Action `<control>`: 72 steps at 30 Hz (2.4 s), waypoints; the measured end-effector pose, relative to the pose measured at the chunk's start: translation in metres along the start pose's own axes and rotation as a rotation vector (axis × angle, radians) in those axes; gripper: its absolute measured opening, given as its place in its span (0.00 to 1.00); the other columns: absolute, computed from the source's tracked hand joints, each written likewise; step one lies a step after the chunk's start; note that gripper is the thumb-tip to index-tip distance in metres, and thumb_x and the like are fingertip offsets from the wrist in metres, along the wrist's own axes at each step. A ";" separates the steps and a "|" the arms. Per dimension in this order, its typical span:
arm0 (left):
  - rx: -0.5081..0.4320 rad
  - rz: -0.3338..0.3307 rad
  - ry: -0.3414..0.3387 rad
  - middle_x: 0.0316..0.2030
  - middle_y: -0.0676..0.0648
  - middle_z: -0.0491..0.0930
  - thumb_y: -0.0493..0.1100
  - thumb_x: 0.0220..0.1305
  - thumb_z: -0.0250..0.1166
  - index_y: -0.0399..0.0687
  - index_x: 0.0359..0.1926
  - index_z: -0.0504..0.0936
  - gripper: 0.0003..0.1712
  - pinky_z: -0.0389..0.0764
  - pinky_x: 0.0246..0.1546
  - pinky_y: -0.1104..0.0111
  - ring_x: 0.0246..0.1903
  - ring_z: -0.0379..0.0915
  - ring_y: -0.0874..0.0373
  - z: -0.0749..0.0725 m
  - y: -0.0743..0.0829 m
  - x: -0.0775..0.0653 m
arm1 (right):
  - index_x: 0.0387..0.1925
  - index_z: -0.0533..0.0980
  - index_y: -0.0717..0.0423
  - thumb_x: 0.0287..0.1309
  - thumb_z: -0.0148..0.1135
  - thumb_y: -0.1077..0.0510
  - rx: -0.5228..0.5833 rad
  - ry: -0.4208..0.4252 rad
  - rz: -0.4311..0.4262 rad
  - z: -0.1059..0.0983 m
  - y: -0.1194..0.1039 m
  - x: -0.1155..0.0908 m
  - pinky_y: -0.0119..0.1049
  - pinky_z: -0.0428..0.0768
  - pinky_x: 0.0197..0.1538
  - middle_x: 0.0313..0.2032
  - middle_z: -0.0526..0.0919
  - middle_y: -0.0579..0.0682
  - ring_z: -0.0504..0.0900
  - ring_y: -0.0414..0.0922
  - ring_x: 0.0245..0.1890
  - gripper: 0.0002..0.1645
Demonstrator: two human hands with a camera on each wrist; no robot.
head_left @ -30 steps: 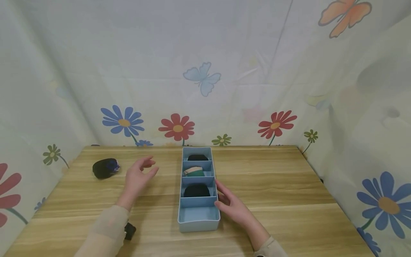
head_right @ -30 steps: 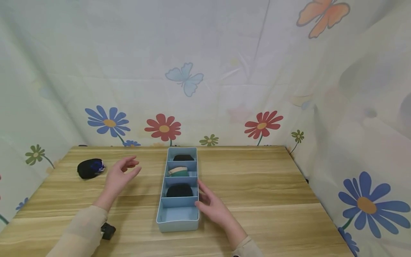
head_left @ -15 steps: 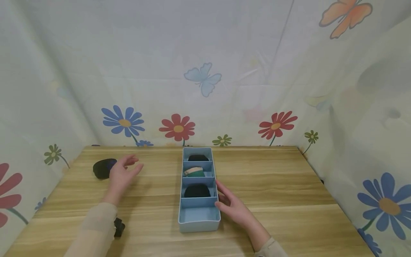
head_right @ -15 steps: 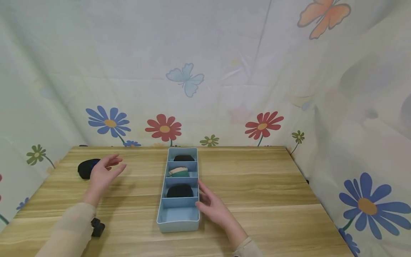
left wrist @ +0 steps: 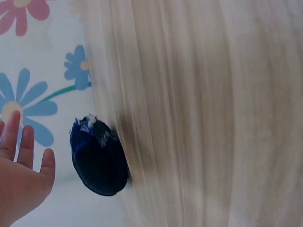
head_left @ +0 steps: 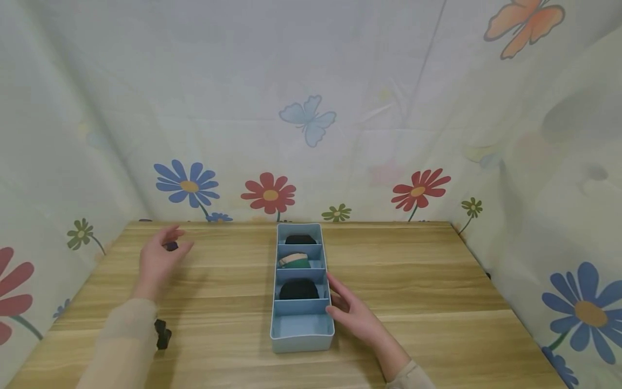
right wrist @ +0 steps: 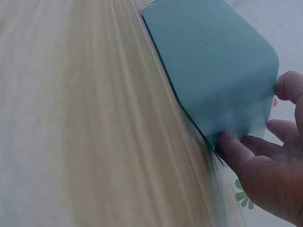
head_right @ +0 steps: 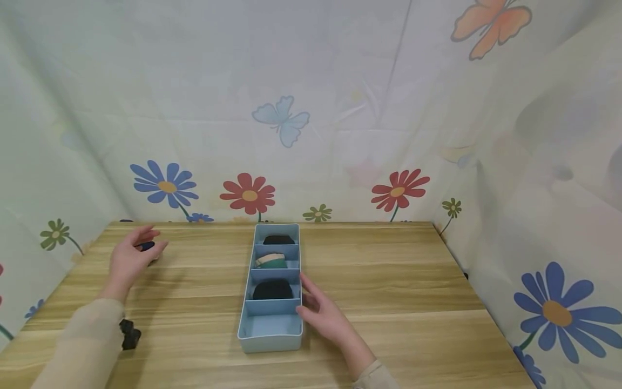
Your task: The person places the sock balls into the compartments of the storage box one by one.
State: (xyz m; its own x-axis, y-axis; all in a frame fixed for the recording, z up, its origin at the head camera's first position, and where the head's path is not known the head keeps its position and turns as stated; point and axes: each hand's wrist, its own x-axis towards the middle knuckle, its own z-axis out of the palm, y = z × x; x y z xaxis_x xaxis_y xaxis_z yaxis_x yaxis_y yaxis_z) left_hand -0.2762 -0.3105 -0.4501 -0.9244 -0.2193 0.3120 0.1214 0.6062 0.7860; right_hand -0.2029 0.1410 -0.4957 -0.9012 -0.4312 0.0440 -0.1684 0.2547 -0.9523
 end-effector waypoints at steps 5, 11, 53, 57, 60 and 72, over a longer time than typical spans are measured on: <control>0.013 -0.017 -0.004 0.61 0.32 0.72 0.52 0.67 0.65 0.35 0.71 0.64 0.39 0.65 0.60 0.43 0.62 0.64 0.36 -0.011 -0.007 0.006 | 0.78 0.53 0.48 0.68 0.59 0.59 0.000 -0.003 0.003 0.001 0.000 0.000 0.56 0.63 0.68 0.74 0.56 0.60 0.67 0.62 0.67 0.42; 0.003 -0.079 -0.020 0.67 0.34 0.66 0.58 0.65 0.65 0.40 0.75 0.58 0.46 0.60 0.64 0.41 0.67 0.58 0.36 -0.018 -0.020 0.011 | 0.78 0.52 0.50 0.69 0.59 0.59 0.008 -0.010 -0.011 0.000 -0.002 -0.001 0.57 0.63 0.68 0.74 0.55 0.62 0.67 0.63 0.67 0.42; 0.262 0.003 -0.184 0.68 0.20 0.51 0.54 0.61 0.70 0.27 0.73 0.52 0.54 0.46 0.64 0.33 0.66 0.45 0.22 -0.024 -0.076 0.009 | 0.78 0.52 0.48 0.68 0.59 0.59 0.016 -0.004 0.002 0.001 0.003 0.000 0.54 0.63 0.68 0.75 0.55 0.58 0.67 0.60 0.67 0.42; 0.260 0.036 -0.171 0.65 0.20 0.57 0.49 0.61 0.70 0.26 0.71 0.58 0.48 0.50 0.63 0.34 0.64 0.50 0.22 -0.025 -0.076 0.008 | 0.78 0.52 0.48 0.68 0.59 0.59 0.010 -0.002 0.001 0.000 0.004 0.000 0.53 0.63 0.68 0.75 0.56 0.58 0.67 0.60 0.67 0.42; 0.238 0.024 -0.176 0.65 0.20 0.58 0.47 0.62 0.70 0.27 0.70 0.60 0.45 0.52 0.62 0.34 0.64 0.50 0.22 -0.025 -0.078 0.007 | 0.78 0.52 0.49 0.69 0.59 0.60 0.009 -0.005 -0.006 0.000 0.004 0.001 0.54 0.64 0.68 0.74 0.56 0.59 0.67 0.61 0.67 0.42; 0.162 -0.004 -0.209 0.66 0.22 0.58 0.41 0.63 0.69 0.29 0.70 0.61 0.41 0.53 0.63 0.34 0.65 0.51 0.23 -0.026 -0.078 0.005 | 0.78 0.52 0.49 0.68 0.59 0.59 0.018 -0.004 0.002 0.001 0.002 0.000 0.54 0.63 0.68 0.75 0.55 0.59 0.67 0.61 0.67 0.42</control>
State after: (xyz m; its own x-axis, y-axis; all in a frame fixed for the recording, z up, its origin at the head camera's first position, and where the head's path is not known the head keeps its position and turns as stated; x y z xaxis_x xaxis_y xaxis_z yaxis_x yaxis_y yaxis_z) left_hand -0.2812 -0.3792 -0.4957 -0.9814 -0.0689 0.1789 0.0743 0.7236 0.6862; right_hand -0.2031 0.1410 -0.4978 -0.9001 -0.4337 0.0407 -0.1592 0.2405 -0.9575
